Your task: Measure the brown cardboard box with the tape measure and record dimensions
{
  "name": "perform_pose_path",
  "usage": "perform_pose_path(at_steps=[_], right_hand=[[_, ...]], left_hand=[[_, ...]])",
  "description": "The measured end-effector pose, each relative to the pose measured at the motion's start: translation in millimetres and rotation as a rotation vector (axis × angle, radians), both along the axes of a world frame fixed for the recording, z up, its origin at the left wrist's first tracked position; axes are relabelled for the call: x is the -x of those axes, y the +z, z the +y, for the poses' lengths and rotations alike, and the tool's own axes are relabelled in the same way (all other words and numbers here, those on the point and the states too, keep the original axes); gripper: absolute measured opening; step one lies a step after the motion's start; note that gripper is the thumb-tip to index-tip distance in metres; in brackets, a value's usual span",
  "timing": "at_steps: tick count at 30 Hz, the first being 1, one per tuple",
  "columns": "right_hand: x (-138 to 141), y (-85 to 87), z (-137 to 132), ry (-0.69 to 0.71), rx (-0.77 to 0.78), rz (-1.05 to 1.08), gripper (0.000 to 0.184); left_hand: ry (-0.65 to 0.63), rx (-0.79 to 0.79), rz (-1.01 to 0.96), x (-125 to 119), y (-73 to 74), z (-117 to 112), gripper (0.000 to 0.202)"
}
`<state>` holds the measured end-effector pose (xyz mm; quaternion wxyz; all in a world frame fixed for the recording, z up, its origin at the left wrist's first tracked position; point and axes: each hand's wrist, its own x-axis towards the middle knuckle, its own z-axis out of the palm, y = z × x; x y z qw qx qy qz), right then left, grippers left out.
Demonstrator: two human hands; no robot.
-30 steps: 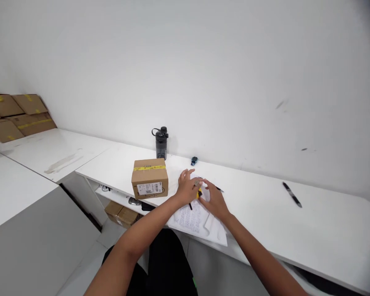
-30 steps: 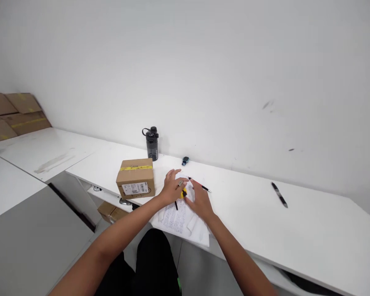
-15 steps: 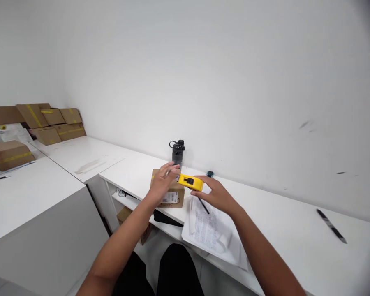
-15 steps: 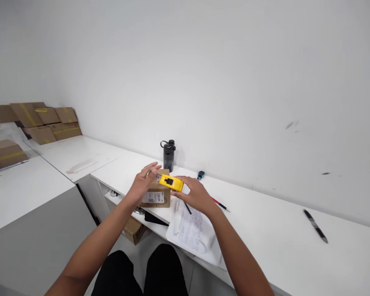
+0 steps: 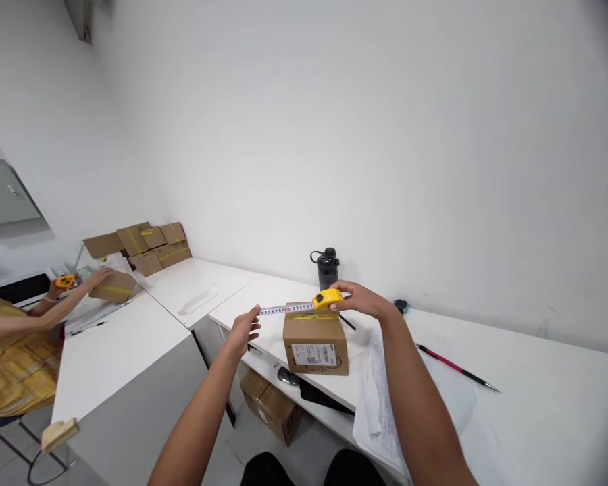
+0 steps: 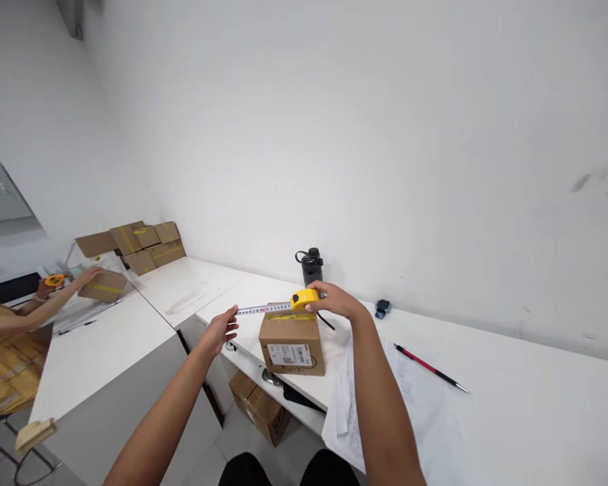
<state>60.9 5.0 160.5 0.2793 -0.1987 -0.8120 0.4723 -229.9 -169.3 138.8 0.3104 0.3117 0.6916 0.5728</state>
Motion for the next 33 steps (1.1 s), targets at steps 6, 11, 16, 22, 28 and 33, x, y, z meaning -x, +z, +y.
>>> perform_pose_path(at_steps=[6, 11, 16, 22, 28, 33], right_hand=[[0.5, -17.2, 3.6, 0.175, 0.185, 0.107, 0.048], [-32.6, -28.9, 7.7, 0.067, 0.192, 0.165, 0.054], [-46.9, -40.2, 7.1, -0.038, 0.121, 0.171, 0.053], [-60.0, -50.7, 10.5, -0.128, 0.1, 0.13, 0.052], [-59.1, -48.0, 5.5, -0.163, 0.089, 0.081, 0.055], [-47.4, -31.7, -8.3, -0.227, -0.065, -0.032, 0.052]], left_hand=[[-0.113, 0.134, 0.174, -17.2, -3.5, 8.3, 0.061], [-0.192, 0.297, 0.659, -43.2, -13.1, 31.3, 0.063], [-0.101, 0.359, 0.799, -54.1, -4.5, 54.1, 0.057], [-0.05, 0.411, 0.877, -47.7, 7.7, 70.8, 0.054], [-0.076, 0.43, 0.84, -38.6, 4.3, 92.9, 0.05], [-0.126, 0.376, 0.73, -39.6, -9.6, 101.3, 0.046]])
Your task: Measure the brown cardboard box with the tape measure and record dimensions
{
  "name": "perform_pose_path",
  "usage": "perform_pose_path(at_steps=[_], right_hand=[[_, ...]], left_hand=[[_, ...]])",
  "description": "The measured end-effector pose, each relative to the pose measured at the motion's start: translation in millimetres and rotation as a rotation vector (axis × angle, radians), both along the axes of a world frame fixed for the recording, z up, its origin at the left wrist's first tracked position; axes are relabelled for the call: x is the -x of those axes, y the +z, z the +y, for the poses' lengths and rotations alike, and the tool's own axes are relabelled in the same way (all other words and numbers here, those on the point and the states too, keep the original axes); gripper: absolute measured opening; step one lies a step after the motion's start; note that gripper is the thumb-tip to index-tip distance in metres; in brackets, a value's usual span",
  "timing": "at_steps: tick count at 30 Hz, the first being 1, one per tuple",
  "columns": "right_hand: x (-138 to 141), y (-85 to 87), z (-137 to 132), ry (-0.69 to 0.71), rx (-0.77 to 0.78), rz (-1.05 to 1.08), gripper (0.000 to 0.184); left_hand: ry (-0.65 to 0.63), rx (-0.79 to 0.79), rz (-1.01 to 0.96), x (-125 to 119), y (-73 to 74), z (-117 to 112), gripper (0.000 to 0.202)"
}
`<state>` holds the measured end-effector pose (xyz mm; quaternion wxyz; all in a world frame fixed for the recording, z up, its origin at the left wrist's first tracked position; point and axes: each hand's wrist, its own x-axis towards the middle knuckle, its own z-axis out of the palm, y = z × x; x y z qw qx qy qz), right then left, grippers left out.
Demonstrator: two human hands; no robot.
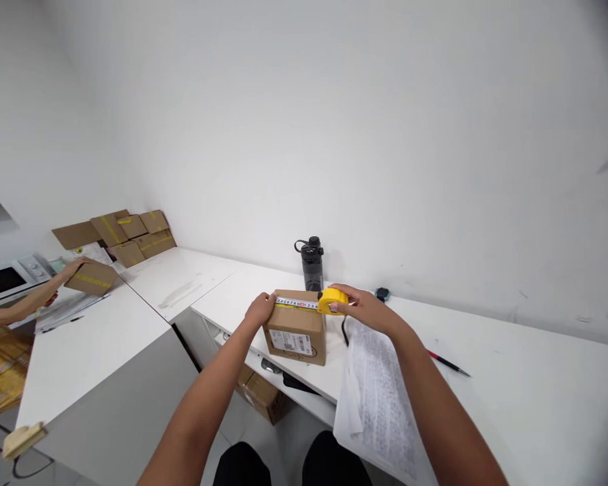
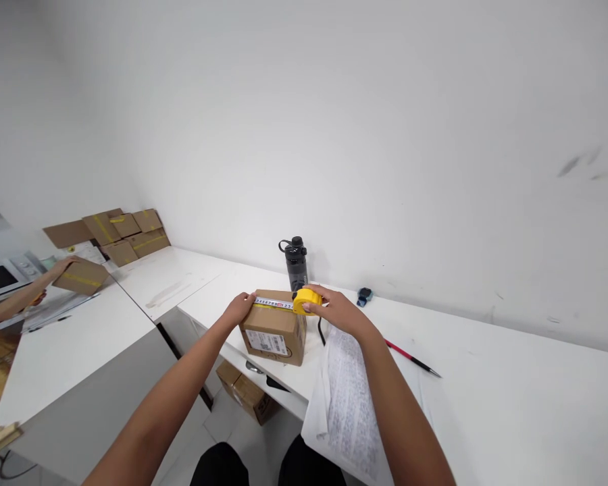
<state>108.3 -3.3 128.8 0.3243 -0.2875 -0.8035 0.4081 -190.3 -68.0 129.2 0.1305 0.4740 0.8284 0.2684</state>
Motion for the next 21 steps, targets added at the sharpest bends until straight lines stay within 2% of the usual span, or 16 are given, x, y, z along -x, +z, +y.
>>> perform_pose_path(at_steps=[5, 9, 11, 13, 16, 19, 21], right_hand=[[16.4, 3.9, -4.4, -0.095, -0.129, -0.1, 0.047], [14.9, 3.7, -20.0, -0.197, -0.226, -0.106, 0.043], [9.6, 3.4, -43.5, -0.289, -0.296, -0.112, 0.043], [8.4, -1.5, -78.8, -0.432, -0.365, -0.106, 0.047], [25.2, -21.6, -140.5, -0.667, -0.43, -0.138, 0.058], [61.2, -46.7, -184.1, -0.731, -0.489, -0.092, 0.053], [85.8, -56.5, -194.0, -0.756, -0.559, -0.028, 0.044]], left_hand=[[0.025, -0.057, -0.094, 2.4, -11.3, -3.7, 0.047], [0.009, -0.148, -0.17, 8.0, -2.4, -3.6, 0.049], [-0.057, -0.199, -0.226, 11.0, 10.1, -0.8, 0.052], [-0.151, -0.237, -0.262, 11.9, 25.2, 5.2, 0.053], [-0.311, -0.248, -0.263, 5.6, 43.8, 20.8, 0.05], [-0.405, -0.25, -0.187, -8.7, 47.8, 38.8, 0.045], [-0.42, -0.255, -0.109, -17.7, 41.3, 46.3, 0.042]])
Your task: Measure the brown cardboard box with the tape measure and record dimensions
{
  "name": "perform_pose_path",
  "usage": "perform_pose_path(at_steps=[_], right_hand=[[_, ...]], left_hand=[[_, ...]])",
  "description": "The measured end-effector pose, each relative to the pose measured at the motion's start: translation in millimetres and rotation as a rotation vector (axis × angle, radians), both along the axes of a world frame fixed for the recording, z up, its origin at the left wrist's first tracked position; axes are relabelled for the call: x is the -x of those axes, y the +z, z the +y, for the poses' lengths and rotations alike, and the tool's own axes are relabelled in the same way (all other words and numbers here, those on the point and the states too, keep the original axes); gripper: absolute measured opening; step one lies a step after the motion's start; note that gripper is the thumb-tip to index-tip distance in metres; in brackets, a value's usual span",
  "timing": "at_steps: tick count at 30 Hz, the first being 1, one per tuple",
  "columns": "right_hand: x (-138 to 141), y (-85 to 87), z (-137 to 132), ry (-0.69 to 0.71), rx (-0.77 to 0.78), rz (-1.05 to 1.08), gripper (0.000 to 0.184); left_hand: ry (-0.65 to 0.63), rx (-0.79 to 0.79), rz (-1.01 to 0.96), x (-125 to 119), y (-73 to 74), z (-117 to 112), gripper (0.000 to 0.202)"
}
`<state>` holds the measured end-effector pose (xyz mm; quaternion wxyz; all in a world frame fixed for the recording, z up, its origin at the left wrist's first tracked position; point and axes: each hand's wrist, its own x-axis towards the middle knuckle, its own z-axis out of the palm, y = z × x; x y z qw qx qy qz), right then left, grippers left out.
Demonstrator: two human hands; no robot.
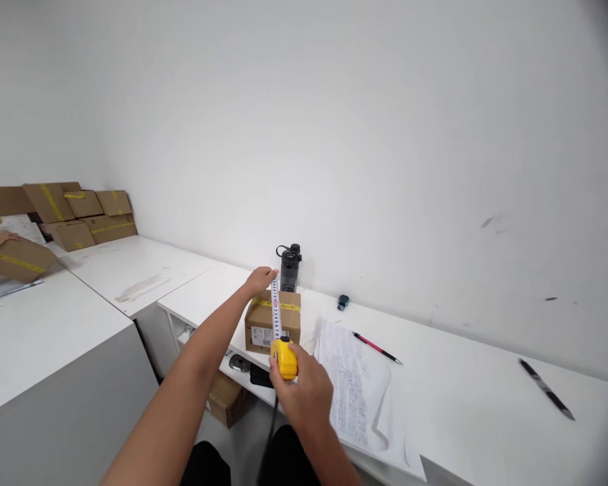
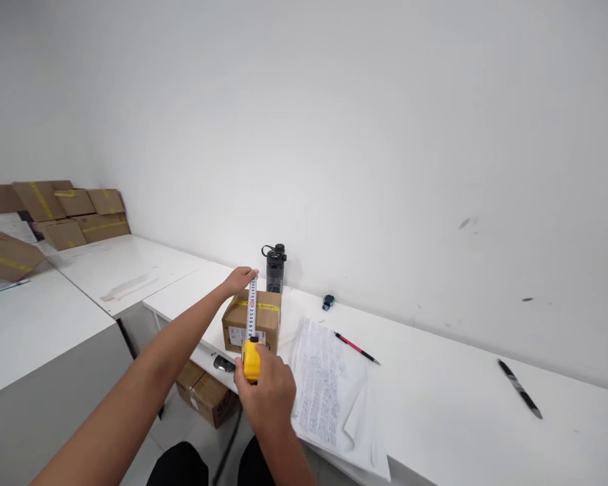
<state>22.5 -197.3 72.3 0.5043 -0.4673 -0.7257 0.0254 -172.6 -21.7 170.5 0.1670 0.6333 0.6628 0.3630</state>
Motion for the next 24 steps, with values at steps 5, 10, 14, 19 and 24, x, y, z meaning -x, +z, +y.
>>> perform_pose_path(at_steps=[5, 10, 14, 19, 24], right_hand=[[35.3, 11.4, 18.8, -0.008, -0.07, -0.036, 0.032], [47.4, 32.2, 37.5, -0.011, 0.102, -0.139, 0.039], [49.6, 33.8, 38.8, -0.008, 0.222, -0.156, 0.045], [49.7, 33.4, 38.2, -0.003, 0.28, -0.139, 0.048], [49.3, 43.3, 38.7, -0.008, 0.333, -0.174, 0.047]], left_hand=[[-0.005, 0.007, 0.149, -5.2, -29.6, -1.7, 0.03], [-0.03, 0.011, 0.167, 3.2, -42.9, -4.9, 0.027], [-0.085, -0.003, 0.096, 8.0, -44.1, 4.3, 0.025], [-0.116, 0.017, -0.003, 12.9, -47.2, 17.1, 0.033], [-0.134, 0.018, -0.028, 16.1, -50.7, 20.7, 0.035]])
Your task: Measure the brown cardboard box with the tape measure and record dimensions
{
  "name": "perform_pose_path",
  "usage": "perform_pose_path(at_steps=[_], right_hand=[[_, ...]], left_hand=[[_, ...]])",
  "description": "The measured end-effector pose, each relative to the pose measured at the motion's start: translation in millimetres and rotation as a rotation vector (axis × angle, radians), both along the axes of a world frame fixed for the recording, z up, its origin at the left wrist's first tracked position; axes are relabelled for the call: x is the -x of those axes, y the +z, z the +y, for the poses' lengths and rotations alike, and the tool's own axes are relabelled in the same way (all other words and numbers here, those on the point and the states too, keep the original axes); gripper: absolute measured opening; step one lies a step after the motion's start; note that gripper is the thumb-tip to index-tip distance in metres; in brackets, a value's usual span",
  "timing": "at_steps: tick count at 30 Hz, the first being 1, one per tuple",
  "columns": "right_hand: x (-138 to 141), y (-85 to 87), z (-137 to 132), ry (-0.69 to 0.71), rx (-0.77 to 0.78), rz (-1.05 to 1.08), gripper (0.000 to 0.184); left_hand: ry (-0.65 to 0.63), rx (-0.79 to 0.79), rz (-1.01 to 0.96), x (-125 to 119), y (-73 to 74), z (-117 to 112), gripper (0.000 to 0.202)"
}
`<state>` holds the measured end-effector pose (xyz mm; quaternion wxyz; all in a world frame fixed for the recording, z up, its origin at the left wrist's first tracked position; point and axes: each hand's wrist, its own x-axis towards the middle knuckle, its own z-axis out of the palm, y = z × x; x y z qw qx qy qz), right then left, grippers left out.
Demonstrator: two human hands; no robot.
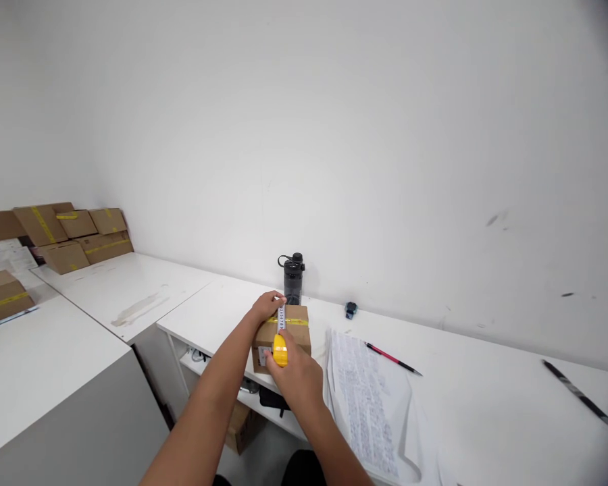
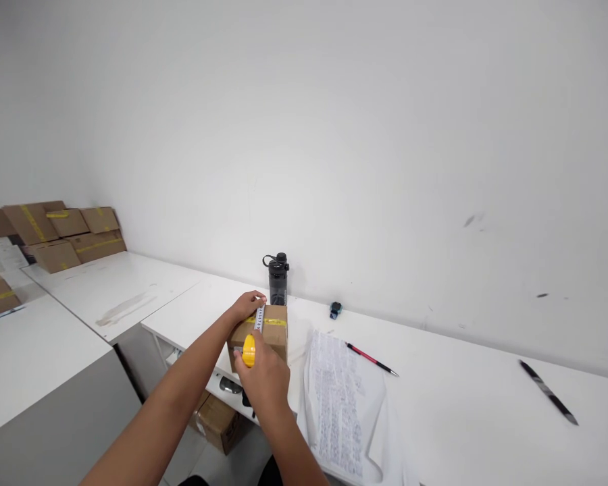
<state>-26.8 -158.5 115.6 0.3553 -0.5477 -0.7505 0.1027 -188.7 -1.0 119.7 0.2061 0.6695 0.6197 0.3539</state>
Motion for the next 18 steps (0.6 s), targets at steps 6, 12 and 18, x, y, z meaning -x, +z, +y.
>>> perform_pose_path(at_steps=[6, 12, 18], right_hand=[[6.0, 15.9, 5.2, 0.003, 0.023, -0.059, 0.049], [8.9, 12.3, 6.1, -0.011, 0.048, -0.018, 0.049], [8.9, -5.9, -5.9, -0.042, 0.015, 0.102, 0.05]], left_hand=[[0.017, 0.012, 0.026, -2.7, -1.0, 6.7, 0.032], [0.02, 0.035, 0.106, -5.3, 4.0, 1.0, 0.038], [0.072, -0.001, 0.214, -15.7, 13.8, -16.9, 0.043]])
